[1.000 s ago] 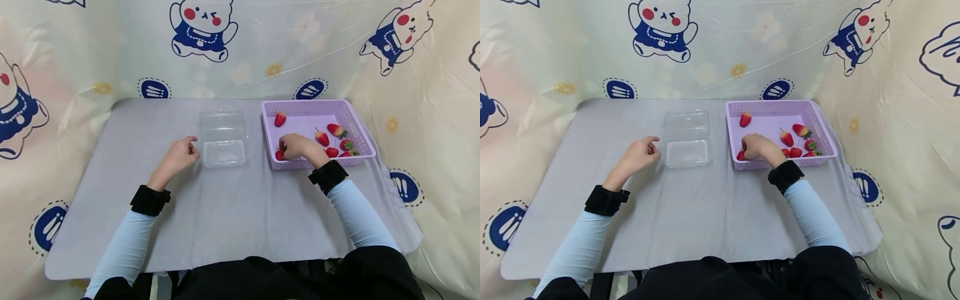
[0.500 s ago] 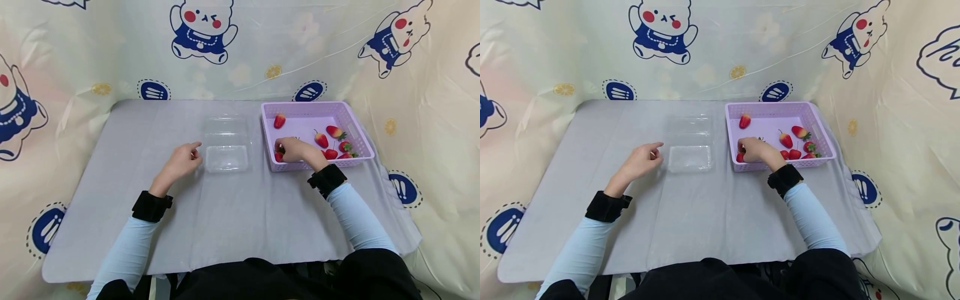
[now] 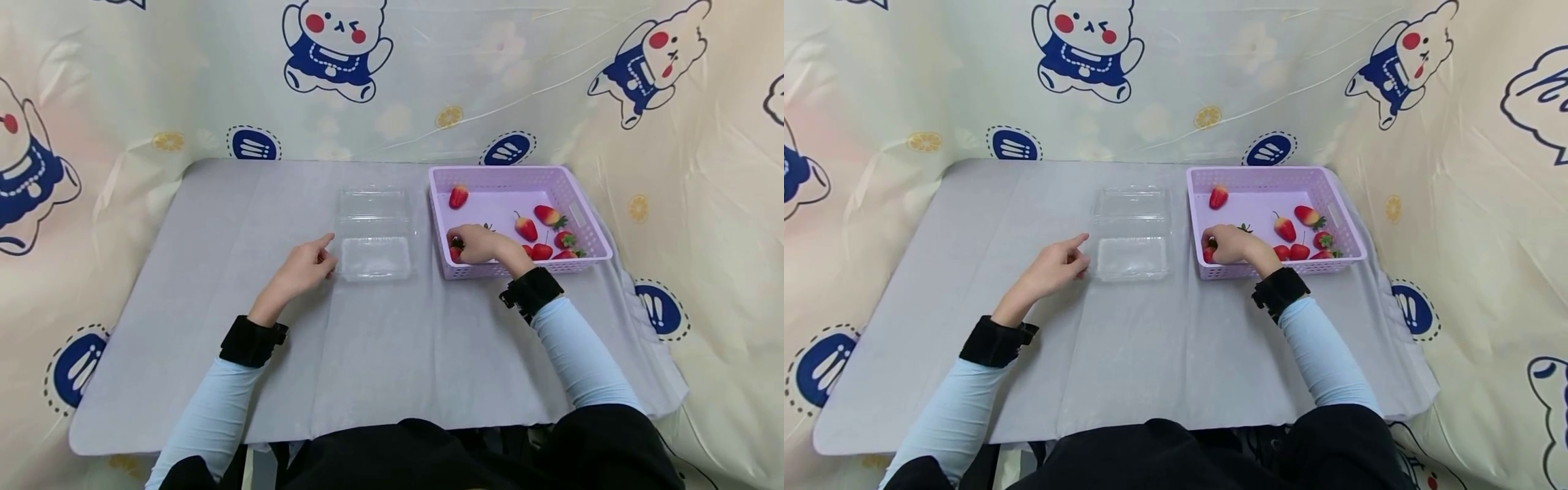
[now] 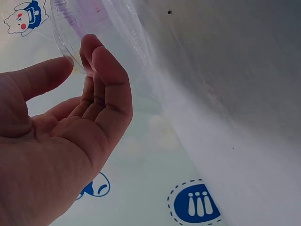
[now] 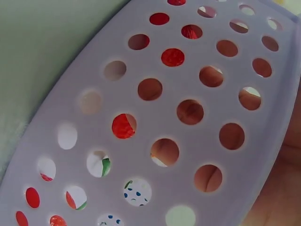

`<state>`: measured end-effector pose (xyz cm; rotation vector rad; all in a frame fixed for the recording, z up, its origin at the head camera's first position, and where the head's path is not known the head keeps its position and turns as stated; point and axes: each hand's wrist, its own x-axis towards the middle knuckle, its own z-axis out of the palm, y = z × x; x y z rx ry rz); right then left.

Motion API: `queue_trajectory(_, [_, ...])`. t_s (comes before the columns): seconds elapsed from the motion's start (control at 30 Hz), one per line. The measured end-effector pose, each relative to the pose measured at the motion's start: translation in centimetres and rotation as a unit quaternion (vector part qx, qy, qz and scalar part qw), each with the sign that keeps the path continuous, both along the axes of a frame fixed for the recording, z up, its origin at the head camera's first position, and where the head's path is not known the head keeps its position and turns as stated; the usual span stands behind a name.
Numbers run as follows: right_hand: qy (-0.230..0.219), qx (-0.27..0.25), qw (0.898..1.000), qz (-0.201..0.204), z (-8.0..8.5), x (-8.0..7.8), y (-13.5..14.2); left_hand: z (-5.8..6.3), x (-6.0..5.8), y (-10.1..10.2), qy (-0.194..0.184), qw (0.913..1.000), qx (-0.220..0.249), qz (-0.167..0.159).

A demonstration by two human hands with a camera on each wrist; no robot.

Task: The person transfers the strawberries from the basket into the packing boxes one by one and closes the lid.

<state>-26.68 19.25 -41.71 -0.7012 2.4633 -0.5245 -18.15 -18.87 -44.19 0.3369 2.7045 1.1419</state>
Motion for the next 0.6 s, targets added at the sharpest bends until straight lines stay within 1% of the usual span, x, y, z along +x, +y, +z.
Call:
queue_trajectory(0.3, [0.011,-0.018,1.000,-0.013,-0.15,0.36,0.14,-0.05,0.45,0.19,-0.002,0.9999,0.013,-0.002])
queue_trajectory(0.5, [0.019,-0.043,0.998,-0.045,0.31,0.62,0.42,-0.17,0.43,0.22,-0.005,0.9998,0.017,-0.004])
queue_trajectory(0.6, [0.040,-0.048,0.996,-0.058,0.69,0.63,0.41,-0.21,0.36,0.23,-0.003,0.9998,0.019,-0.003])
